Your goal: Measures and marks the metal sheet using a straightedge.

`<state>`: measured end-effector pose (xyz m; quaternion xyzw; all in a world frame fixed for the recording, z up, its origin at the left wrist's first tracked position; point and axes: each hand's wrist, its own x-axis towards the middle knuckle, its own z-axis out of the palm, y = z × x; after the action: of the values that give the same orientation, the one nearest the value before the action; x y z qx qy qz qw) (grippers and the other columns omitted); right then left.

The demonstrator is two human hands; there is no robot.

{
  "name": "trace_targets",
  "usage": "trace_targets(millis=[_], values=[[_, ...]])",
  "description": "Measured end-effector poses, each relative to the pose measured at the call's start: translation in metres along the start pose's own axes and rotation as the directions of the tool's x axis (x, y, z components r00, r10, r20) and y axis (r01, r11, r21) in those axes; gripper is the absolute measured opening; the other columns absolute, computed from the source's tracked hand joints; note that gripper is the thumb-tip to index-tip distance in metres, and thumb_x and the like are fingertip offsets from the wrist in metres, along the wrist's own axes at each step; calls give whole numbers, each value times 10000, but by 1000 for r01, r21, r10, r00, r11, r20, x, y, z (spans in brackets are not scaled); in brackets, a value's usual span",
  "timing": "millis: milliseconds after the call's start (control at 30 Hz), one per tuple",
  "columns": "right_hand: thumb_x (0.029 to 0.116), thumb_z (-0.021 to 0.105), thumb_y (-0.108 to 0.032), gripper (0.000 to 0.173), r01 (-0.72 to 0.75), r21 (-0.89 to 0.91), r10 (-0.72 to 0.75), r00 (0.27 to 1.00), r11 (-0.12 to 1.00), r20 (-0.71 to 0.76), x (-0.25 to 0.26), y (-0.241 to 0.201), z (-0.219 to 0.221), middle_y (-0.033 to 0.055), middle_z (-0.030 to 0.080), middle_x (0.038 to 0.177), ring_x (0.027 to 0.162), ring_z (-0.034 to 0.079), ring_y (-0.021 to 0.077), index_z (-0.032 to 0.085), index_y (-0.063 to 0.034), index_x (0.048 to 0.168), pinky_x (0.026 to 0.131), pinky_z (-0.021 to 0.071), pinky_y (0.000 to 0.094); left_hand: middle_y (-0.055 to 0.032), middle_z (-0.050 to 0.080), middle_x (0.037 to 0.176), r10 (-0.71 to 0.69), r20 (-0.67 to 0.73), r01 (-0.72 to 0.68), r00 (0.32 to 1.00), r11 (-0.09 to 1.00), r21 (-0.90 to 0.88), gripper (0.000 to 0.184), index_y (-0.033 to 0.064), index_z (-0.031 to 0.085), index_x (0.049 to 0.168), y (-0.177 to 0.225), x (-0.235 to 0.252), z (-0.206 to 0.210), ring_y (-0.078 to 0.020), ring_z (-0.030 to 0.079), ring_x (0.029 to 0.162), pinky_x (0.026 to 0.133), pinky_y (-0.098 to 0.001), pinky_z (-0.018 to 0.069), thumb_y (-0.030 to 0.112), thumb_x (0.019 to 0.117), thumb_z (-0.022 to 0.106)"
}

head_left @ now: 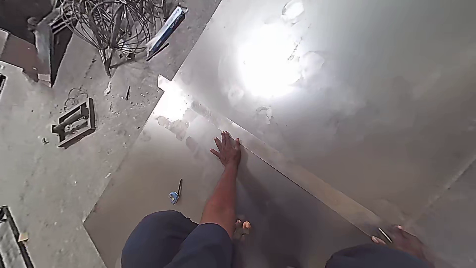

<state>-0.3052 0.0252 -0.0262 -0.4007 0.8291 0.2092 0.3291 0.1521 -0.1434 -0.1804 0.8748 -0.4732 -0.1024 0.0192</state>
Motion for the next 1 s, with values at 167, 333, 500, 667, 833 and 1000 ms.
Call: trace_targets(millis=[167,333,500,667,833,1000], values=[[1087,497,-297,656,129,-79,-129,992,989,2,-13,-3,-12,348,497,1480,1378,544,354,321,158,1526,1138,414,394,177,183,1714,0,-8,0,1000,1000,15,689,373,262,1636,1,0,3,-272,53,1611,1156,-795,38,679,1019,243],[1086,480,-202,618,43,73,-48,997,996,65,-11,-11,-19,327,380,1581,1473,434,350,265,131,1560,1190,363,412,180,184,1713,-8,1,8,1000,1000,23,699,370,261,1637,1,1,3,-283,55,1610,1153,-800,43,683,1013,267],[1117,377,-171,496,182,-29,-183,983,983,-18,-10,0,-13,405,477,1461,1410,490,371,435,211,1427,1158,354,323,168,181,1716,0,1,0,1000,1000,6,712,372,260,1638,-1,3,6,-285,48,1610,1143,-811,34,703,1007,263],[1063,566,-314,649,-4,46,0,996,999,88,14,21,-1,254,434,1585,1413,498,407,353,11,1582,1150,387,552,64,215,1724,47,-44,-46,998,999,8,798,316,222,1656,-1,-6,11,-346,109,1601,1113,-858,57,752,991,276],[1025,624,-401,690,69,-104,-78,993,992,-91,56,75,55,159,372,1647,1049,712,441,372,-119,1601,829,585,618,75,189,1728,14,-4,-14,1000,1000,-8,815,334,208,1653,4,-1,9,-315,86,1605,1129,-823,75,779,971,252],[1013,641,-445,693,-34,-66,32,999,997,-33,63,76,57,176,527,1521,1033,711,442,371,-183,1595,840,571,628,45,171,1735,22,9,-22,1000,1000,22,825,305,168,1666,3,2,14,-306,87,1606,1147,-803,59,759,980,238]])
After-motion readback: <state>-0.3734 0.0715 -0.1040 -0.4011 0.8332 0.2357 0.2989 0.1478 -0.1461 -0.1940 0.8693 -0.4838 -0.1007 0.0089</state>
